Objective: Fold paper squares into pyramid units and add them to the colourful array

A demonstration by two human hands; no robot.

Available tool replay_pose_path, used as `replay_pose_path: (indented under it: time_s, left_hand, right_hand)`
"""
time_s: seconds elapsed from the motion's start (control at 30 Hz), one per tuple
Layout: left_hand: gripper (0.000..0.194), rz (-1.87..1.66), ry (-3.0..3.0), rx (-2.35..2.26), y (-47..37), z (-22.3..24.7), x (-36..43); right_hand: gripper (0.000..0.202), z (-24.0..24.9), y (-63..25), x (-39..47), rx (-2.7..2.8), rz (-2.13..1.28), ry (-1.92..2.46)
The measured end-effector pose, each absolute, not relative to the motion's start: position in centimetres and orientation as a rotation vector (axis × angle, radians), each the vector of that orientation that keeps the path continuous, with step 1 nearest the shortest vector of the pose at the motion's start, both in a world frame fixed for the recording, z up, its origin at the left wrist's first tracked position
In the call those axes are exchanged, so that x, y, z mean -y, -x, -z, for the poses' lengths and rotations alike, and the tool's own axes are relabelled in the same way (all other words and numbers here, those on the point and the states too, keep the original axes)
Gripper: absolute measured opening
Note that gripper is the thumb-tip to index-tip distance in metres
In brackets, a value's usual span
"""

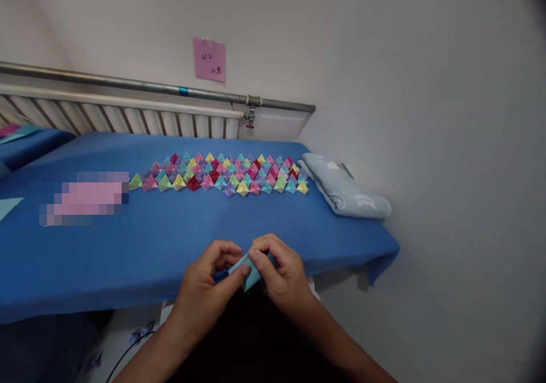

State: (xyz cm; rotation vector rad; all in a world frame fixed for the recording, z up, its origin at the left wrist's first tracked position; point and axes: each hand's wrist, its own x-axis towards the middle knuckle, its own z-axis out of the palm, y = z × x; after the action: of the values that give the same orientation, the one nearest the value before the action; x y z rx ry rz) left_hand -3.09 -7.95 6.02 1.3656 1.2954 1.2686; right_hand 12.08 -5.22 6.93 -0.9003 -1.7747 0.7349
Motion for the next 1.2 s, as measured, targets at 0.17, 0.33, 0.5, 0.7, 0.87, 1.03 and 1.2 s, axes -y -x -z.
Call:
replay_pose_path:
  time_s: [0.17,0.33,0.5,0.7,0.87,1.03,1.2]
  left_hand:
    - [0.027,-1.121,-1.224,-1.223,3.6,-6.0,7.7]
    - [0.028,-0.905,-1.328,-1.193,4.5,-6.6,7.6]
    - [0.033,-0.954,-1.508,-1.29,4.6,-6.6,7.8]
    - [0.028,-0.91,-1.629,-1.306,4.8,-7.0,7.7]
    - [0.032,-0.88,-1.403,-1.239,4.9,-6.9,7.2]
    - [0.034,-0.968,-1.295,-1.324,5.0,-6.8,7.1]
    - [0.033,-0.999,-1.256,-1.313,4.9,-7.0,7.1]
  right_hand:
    - [0.018,-6.8,-12.3,4.6,1.773,-0.905,0.908]
    - [0.019,-6.8,-12.4,4.6,1.743,-0.953,0.942]
    - [0.021,-6.8,-12.2,4.8,1.719,-0.928,0.97]
    - [0.019,-6.9,-11.8,4.4,1.718,-0.942,1.018]
    - [0.016,-6.9,-11.8,4.2,1.601,-1.246,1.036]
    - [0.016,-6.5,-12.4,4.5,1.511,-1.5,1.05]
    - [0.017,-6.0,-12.5,4.4,1.505,-1.455,1.095]
